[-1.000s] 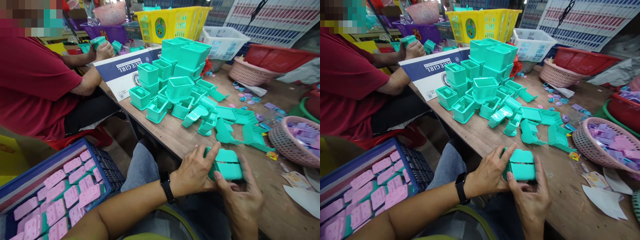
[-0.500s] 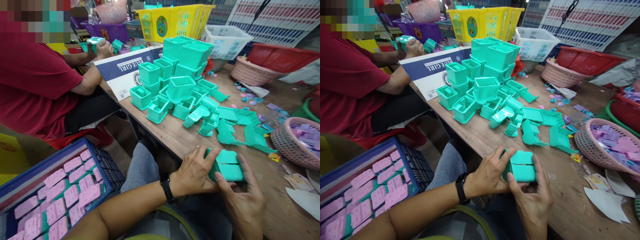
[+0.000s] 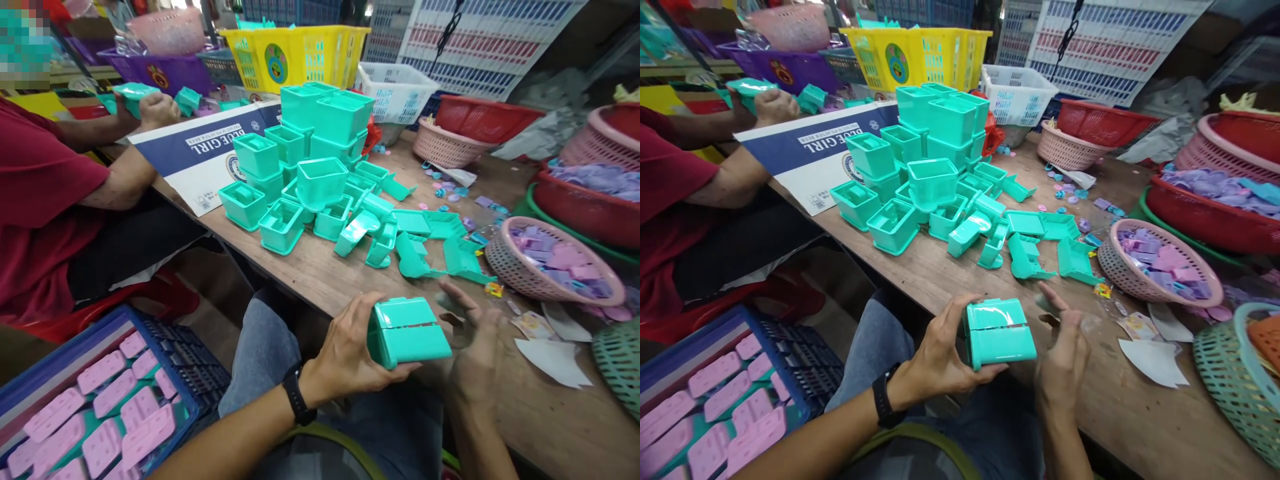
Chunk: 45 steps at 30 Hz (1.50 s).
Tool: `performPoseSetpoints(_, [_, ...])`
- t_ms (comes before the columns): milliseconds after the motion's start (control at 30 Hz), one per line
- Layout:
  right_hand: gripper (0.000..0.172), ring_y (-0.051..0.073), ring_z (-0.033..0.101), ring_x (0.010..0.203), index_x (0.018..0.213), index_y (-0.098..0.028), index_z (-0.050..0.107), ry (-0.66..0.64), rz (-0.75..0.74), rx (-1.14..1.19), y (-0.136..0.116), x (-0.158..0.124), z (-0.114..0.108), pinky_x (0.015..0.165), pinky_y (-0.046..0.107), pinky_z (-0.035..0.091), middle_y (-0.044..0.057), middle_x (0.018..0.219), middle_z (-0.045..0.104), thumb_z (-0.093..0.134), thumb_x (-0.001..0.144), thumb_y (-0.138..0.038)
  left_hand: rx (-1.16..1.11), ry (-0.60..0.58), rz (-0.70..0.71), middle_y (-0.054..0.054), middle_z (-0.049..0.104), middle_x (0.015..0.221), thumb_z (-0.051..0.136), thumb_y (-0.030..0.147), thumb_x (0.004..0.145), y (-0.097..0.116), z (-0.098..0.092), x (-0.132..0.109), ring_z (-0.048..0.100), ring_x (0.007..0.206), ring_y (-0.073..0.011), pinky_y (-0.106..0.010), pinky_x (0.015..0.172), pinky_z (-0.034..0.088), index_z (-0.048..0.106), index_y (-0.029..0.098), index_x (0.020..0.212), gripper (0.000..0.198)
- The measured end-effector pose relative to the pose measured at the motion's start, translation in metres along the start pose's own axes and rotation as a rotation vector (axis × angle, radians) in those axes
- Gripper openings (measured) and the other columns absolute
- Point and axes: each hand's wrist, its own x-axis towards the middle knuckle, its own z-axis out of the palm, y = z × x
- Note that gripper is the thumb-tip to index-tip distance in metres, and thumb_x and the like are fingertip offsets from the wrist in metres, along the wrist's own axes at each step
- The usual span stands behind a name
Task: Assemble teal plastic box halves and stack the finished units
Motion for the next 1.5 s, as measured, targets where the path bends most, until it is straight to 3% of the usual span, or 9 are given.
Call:
performPoseSetpoints(233, [0.081, 0.031, 0.073, 0.106, 0.129, -0.020, 0.069, -0.329, 0.066, 0.223, -0.011, -0.013, 0.007, 0.084, 0.043, 0.057, 0.013, 0.127, 0.075, 0.022, 0.100, -0.079, -0.026, -0.016, 0.012, -0.010, 0.066, 0.126, 0.089, 0.046, 0.074, 0.005, -0.002, 0.000, 0.069, 0.113, -0.0292, -0.044, 0.101, 0.060, 0.043, 0.022, 0.139, 0.083])
performPoseSetpoints(333, [0.075, 0.029, 0.074, 0.095, 0.113, -0.021, 0.075, -0.269, 0.052, 0.130, -0.015, -0.014, 0.011, 0.079, 0.040, 0.056, 0.010, 0.110, 0.080, 0.021, 0.104, -0.071, -0.043, -0.020, -0.016, -0.010, 0.065, 0.127, 0.089, 0.039, 0.071, 0.008, -0.004, 0.000, 0.069, 0.112, -0.0285, -0.043, 0.102, 0.060, 0.044, 0.022, 0.136, 0.081])
performPoseSetpoints(633, [0.049, 0.023, 0.072, 0.088, 0.094, -0.024, 0.077, -0.139, -0.442, -0.294, -0.016, -0.002, 0.013, 0.083, 0.035, 0.051, 0.004, 0.097, 0.081, 0.031, 0.108, -0.035, -0.066, 0.010, -0.068, -0.007, 0.066, 0.116, 0.085, 0.032, 0.072, 0.014, -0.006, 0.003, 0.068, 0.105, -0.0265, -0.040, 0.096, 0.059, 0.049, 0.021, 0.126, 0.066])
performPoseSetpoints(800, [0.048, 0.023, 0.074, 0.098, 0.108, -0.024, 0.075, -0.287, -0.391, -0.172, -0.031, -0.003, 0.010, 0.086, 0.035, 0.054, 0.004, 0.108, 0.081, 0.031, 0.111, -0.044, 0.055, -0.156, -0.187, -0.009, 0.063, 0.110, 0.085, 0.027, 0.066, 0.022, -0.023, 0.013, 0.065, 0.103, -0.0304, -0.043, 0.089, 0.058, 0.055, 0.019, 0.114, 0.057])
performPoseSetpoints(900, [0.059, 0.027, 0.063, 0.130, 0.133, -0.023, 0.069, -0.252, -0.415, -0.105, -0.034, 0.000, 0.006, 0.110, 0.045, 0.047, 0.009, 0.137, 0.072, 0.028, 0.110, -0.058, 0.011, -0.140, -0.266, -0.006, 0.065, 0.105, 0.089, 0.030, 0.063, 0.024, -0.034, 0.017, 0.066, 0.097, -0.0284, -0.041, 0.086, 0.056, 0.058, 0.019, 0.111, 0.058])
performPoseSetpoints(1033, [0.061, 0.032, 0.059, 0.137, 0.129, -0.025, 0.071, 0.035, -0.077, 0.278, -0.027, 0.004, 0.008, 0.116, 0.054, 0.043, 0.010, 0.142, 0.068, 0.046, 0.100, -0.072, -0.208, 0.032, -0.416, -0.004, 0.069, 0.107, 0.091, 0.037, 0.063, 0.019, -0.035, 0.008, 0.068, 0.096, -0.0254, -0.037, 0.084, 0.056, 0.054, 0.022, 0.118, 0.068])
performPoseSetpoints(1167, [0.076, 0.038, 0.070, 0.120, 0.105, -0.023, 0.079, -0.240, 0.383, 0.660, -0.032, -0.008, 0.021, 0.106, 0.057, 0.054, 0.013, 0.111, 0.081, 0.053, 0.083, -0.090, -0.376, 0.057, -0.365, -0.004, 0.070, 0.116, 0.092, 0.036, 0.065, 0.015, -0.027, -0.008, 0.072, 0.102, -0.0238, -0.034, 0.088, 0.059, 0.049, 0.025, 0.123, 0.072])
performPoseSetpoints(1300, [0.081, 0.040, 0.075, 0.110, 0.092, -0.022, 0.081, -0.302, 0.375, 0.738, -0.050, -0.023, 0.023, 0.100, 0.056, 0.058, 0.013, 0.097, 0.082, 0.053, 0.076, -0.096, -0.169, 0.023, -0.176, -0.007, 0.071, 0.123, 0.090, 0.031, 0.068, 0.017, -0.027, -0.014, 0.074, 0.106, -0.0260, -0.037, 0.091, 0.063, 0.048, 0.025, 0.132, 0.077])
performPoseSetpoints(1500, [0.086, 0.036, 0.075, 0.106, 0.111, -0.026, 0.079, -0.354, 0.228, 0.640, -0.058, -0.031, 0.007, 0.090, 0.049, 0.062, 0.010, 0.112, 0.081, 0.052, 0.074, -0.099, 0.072, 0.066, 0.020, -0.007, 0.072, 0.113, 0.085, 0.029, 0.075, 0.030, -0.030, -0.015, 0.077, 0.100, -0.0264, -0.036, 0.086, 0.066, 0.049, 0.024, 0.135, 0.070])
